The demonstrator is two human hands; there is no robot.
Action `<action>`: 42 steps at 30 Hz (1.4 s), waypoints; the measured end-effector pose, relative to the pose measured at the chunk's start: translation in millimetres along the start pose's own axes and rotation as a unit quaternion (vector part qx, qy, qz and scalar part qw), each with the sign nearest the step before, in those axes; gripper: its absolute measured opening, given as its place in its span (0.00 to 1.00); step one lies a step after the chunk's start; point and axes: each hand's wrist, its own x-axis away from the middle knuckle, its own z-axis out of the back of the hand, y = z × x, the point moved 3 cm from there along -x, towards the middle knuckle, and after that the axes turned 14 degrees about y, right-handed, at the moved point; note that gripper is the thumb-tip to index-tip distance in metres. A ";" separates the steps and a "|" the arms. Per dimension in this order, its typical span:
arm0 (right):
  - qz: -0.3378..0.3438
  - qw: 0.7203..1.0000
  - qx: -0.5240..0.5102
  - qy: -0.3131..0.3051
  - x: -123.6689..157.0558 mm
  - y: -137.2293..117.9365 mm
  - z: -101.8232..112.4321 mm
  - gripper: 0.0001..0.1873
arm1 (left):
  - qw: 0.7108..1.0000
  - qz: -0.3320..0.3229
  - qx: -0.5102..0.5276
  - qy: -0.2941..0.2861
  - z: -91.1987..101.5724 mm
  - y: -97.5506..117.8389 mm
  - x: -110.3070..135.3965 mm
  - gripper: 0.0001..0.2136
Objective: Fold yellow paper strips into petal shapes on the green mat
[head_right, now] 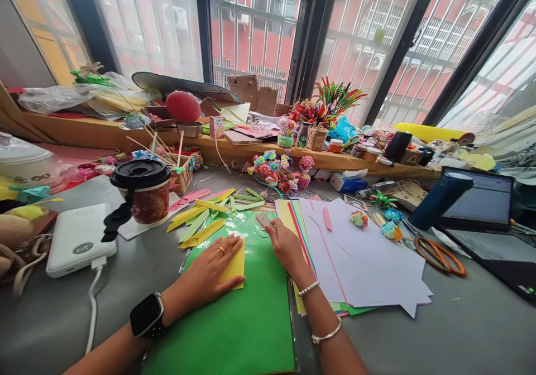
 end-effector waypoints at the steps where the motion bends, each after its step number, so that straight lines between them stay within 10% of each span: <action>1: 0.022 1.000 0.007 0.008 0.4 -2.3 -1.6 0.14 | 1.000 -0.001 0.002 0.002 0.4 0.5 0.3 0.31; 13: 0.202 0.976 0.072 0.024 10.6 -20.4 -14.7 0.09 | 1.000 -0.017 0.007 0.012 2.4 0.9 3.2 0.29; 42: 0.185 0.982 0.042 0.013 11.9 -28.0 -21.8 0.09 | 0.997 0.037 0.064 0.029 6.3 2.6 2.6 0.33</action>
